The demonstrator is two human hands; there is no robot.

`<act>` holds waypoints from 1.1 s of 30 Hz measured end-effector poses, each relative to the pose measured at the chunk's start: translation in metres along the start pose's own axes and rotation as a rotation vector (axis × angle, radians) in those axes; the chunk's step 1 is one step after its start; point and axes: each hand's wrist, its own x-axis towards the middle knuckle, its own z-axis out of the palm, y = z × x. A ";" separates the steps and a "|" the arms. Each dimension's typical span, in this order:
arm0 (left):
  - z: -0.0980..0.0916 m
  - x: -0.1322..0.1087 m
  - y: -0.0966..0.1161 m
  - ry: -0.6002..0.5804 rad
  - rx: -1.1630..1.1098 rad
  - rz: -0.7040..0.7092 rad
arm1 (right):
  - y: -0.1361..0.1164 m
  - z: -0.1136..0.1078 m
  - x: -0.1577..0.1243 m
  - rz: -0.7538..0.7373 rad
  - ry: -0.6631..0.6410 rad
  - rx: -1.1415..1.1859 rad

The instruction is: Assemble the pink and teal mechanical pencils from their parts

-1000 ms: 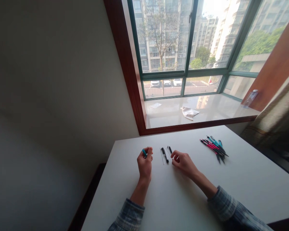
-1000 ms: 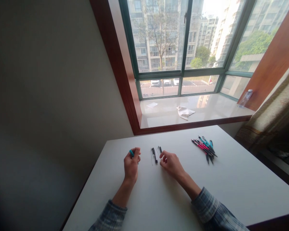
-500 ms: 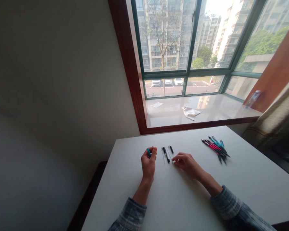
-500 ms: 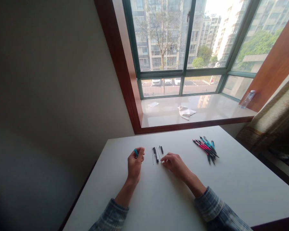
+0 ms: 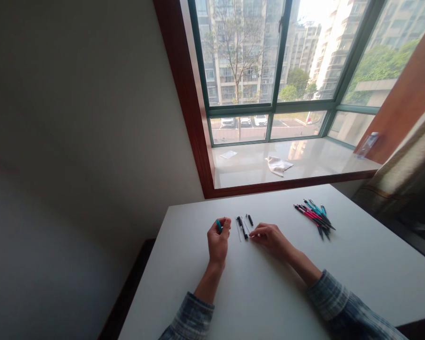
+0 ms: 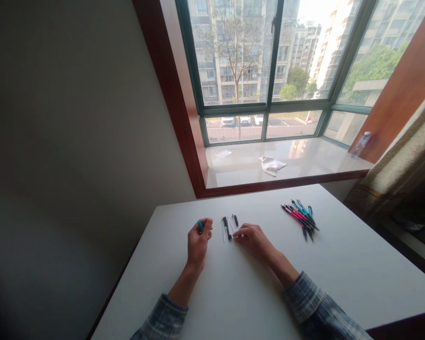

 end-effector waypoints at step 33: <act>0.002 -0.002 -0.001 -0.022 0.025 0.002 | 0.012 0.004 0.005 -0.132 0.011 -0.125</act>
